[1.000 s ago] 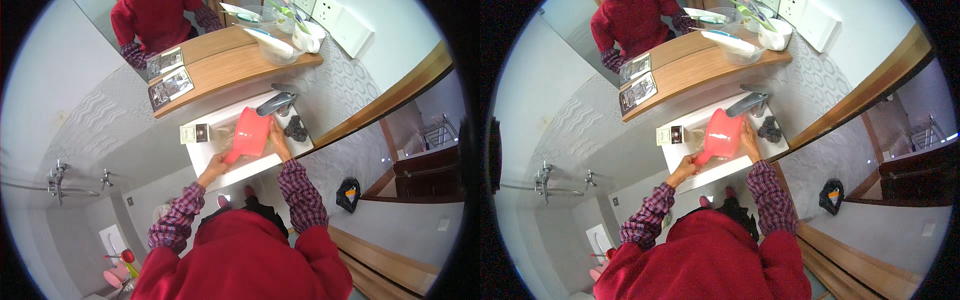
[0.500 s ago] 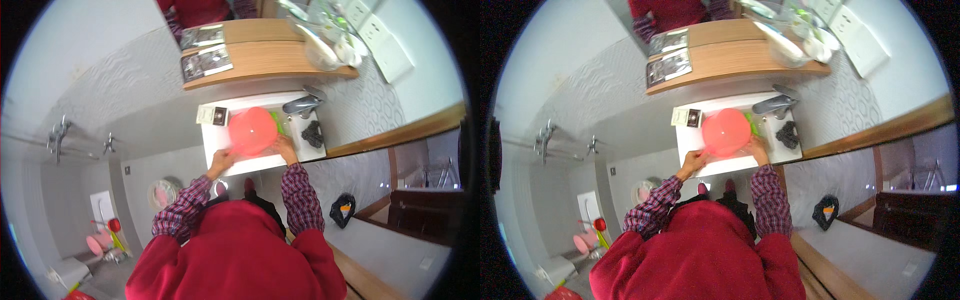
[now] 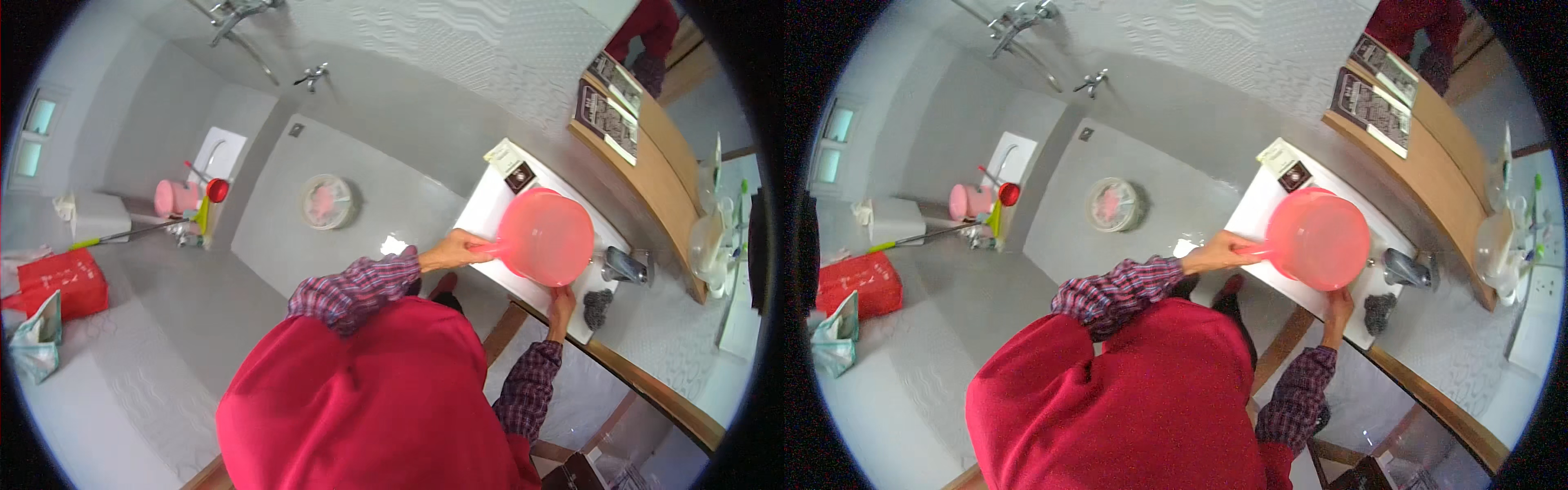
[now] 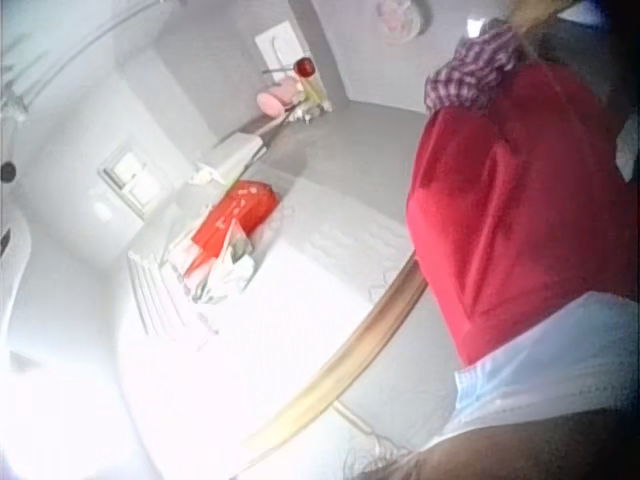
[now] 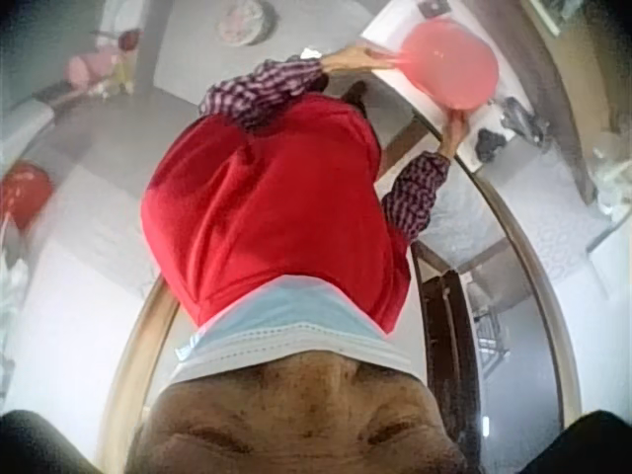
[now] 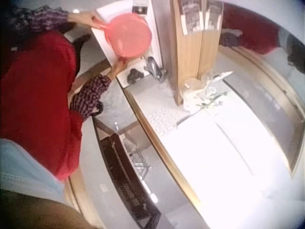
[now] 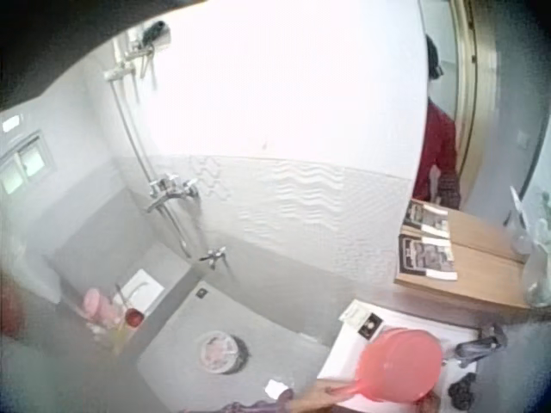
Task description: Cleaning the bathroom sink and faucet with a scouring pad.
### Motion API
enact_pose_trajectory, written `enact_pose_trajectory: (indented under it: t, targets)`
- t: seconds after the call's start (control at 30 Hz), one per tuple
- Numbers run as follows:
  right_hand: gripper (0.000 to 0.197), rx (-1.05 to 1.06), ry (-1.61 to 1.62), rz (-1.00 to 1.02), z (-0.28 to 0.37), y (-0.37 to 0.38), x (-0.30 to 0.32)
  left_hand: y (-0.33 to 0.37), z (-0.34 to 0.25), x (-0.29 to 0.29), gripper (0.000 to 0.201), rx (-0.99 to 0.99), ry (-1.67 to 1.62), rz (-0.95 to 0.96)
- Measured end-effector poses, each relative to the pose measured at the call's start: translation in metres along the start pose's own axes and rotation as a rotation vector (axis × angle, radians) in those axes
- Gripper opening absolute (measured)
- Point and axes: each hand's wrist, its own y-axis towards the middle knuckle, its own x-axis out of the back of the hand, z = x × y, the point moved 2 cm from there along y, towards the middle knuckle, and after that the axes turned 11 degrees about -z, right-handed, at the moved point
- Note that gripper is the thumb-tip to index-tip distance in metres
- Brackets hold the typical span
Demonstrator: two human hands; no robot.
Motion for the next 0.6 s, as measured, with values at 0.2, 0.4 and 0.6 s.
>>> enact_pose_trajectory:
  t: [0.2, 0.4, 0.6]
  targets:
    - [0.019, 0.402, -0.459, -0.118, -0.009, -0.009, -0.006, -0.047, -0.02, 0.046, 0.035, -0.013, -0.159, -0.065]
    - [0.02, 0.709, -0.676, -0.37, 0.066, -0.047, -0.024, -0.064, 0.007, 0.112, 0.021, -0.079, -0.193, -0.298]
    - [0.028, 0.955, -0.936, -0.434, 0.025, 0.008, -0.039, -0.068, -0.007, 0.116, 0.023, -0.118, -0.292, -0.368]
